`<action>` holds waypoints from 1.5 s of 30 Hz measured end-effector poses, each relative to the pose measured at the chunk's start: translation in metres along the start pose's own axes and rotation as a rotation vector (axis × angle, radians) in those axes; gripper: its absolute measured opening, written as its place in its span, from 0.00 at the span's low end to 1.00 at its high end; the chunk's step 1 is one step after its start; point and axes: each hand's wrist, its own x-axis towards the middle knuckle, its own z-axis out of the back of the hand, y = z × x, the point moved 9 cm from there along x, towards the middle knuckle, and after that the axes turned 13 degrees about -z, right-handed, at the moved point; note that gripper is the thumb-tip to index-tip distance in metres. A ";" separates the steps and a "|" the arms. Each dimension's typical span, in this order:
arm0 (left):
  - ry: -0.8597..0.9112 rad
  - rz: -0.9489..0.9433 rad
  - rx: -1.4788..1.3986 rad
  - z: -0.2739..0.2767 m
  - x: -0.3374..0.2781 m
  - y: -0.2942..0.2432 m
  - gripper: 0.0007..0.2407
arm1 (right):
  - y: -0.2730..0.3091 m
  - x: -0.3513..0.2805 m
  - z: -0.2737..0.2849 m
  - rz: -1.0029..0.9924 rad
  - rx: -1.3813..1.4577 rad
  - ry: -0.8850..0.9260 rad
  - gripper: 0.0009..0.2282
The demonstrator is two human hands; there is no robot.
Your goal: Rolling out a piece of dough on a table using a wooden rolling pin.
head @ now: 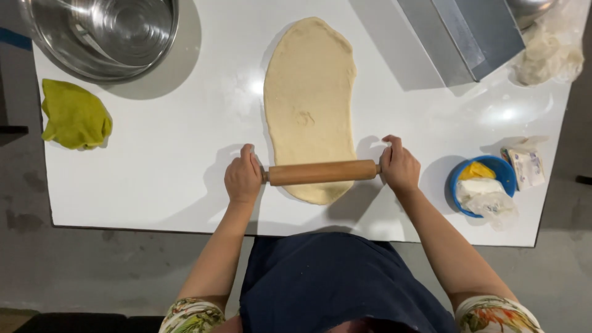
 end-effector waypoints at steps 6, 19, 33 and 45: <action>0.045 0.009 -0.006 0.014 -0.051 -0.024 0.09 | -0.026 -0.057 0.001 0.016 -0.001 -0.038 0.10; 0.128 0.064 -0.051 0.020 -0.120 -0.047 0.12 | -0.062 -0.122 0.006 0.086 0.072 0.000 0.10; 0.046 0.131 0.049 -0.020 0.034 -0.010 0.11 | -0.021 0.102 -0.028 0.041 0.061 -0.133 0.12; 0.069 0.037 -0.024 -0.006 -0.064 -0.079 0.13 | -0.080 -0.034 0.013 0.073 0.097 -0.118 0.11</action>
